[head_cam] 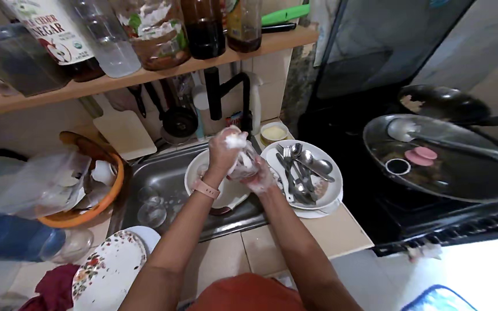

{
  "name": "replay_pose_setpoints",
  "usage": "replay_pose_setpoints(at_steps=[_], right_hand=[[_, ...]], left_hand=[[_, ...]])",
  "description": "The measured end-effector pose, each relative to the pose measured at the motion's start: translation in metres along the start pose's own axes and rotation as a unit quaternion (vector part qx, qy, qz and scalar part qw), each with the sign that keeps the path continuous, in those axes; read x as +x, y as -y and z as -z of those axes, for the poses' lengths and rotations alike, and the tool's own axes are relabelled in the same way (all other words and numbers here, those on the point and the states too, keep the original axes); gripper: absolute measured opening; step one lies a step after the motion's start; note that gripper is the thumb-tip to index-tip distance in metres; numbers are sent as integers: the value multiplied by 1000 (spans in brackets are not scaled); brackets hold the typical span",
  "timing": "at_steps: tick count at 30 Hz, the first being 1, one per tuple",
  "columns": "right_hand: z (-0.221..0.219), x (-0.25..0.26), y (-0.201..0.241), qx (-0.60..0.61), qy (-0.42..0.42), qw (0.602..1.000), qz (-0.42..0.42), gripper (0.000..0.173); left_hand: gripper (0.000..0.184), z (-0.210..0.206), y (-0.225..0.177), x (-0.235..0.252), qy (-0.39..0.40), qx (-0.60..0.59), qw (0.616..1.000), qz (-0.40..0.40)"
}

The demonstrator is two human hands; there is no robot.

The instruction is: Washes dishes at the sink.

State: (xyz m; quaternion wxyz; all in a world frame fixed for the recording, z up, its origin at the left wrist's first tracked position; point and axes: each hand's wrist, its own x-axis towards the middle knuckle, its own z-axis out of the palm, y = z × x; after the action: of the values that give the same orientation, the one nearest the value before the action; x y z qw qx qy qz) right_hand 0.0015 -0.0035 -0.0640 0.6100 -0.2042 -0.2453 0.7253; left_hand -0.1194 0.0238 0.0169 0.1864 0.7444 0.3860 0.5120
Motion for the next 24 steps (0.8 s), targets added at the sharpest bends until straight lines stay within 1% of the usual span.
replay_pose_setpoints(at_steps=[1,3,4,6,7,8,9,10,11,12,14,16,18,20,21,22,24], right_hand=[[-5,-3,2,15,-28,999,8,77],[-17,-9,5,38,-98,994,17,51],[-22,-9,7,48,-127,991,16,43],[-24,-8,8,82,-155,984,11,43],[-25,-7,7,102,-155,983,12,45],[-26,-8,6,119,-151,981,15,47],[-26,-8,4,130,-145,981,19,50],[-24,-7,2,130,-134,982,20,49],[-22,-6,1,122,-126,984,15,48],[-22,-6,2,114,-131,985,4,48],[-25,-8,4,109,-139,984,-25,55],[-25,-10,6,93,-108,989,-43,63],[-21,-10,6,69,-34,996,-52,79],[-21,-9,8,25,18,998,-51,98],[-21,-8,10,-6,36,998,-48,101],[-20,-7,10,-27,48,998,-44,98],[-21,-5,10,-49,50,996,-46,76]], left_hand=[[26,-3,0,-4,5,8,999,-42],[32,-9,5,-10,19,46,990,-133],[33,-15,11,-12,16,63,980,-190],[35,-23,20,-12,14,105,951,-289],[33,-25,22,-12,15,126,936,-328],[29,-25,24,-13,13,140,924,-357],[27,-26,26,-15,5,143,919,-368],[27,-26,28,-17,-12,137,924,-356],[29,-24,28,-20,-29,119,940,-317],[28,-21,26,-23,-44,91,958,-267],[22,-10,19,-23,-61,11,987,-149],[18,-1,17,-21,-78,-66,994,-48],[21,3,20,-19,-91,-128,987,29],[30,10,26,-24,-57,-186,971,136],[33,11,29,-26,-50,-219,958,181],[35,11,32,-28,-48,-253,942,215],[38,9,37,-28,-57,-300,916,261]])
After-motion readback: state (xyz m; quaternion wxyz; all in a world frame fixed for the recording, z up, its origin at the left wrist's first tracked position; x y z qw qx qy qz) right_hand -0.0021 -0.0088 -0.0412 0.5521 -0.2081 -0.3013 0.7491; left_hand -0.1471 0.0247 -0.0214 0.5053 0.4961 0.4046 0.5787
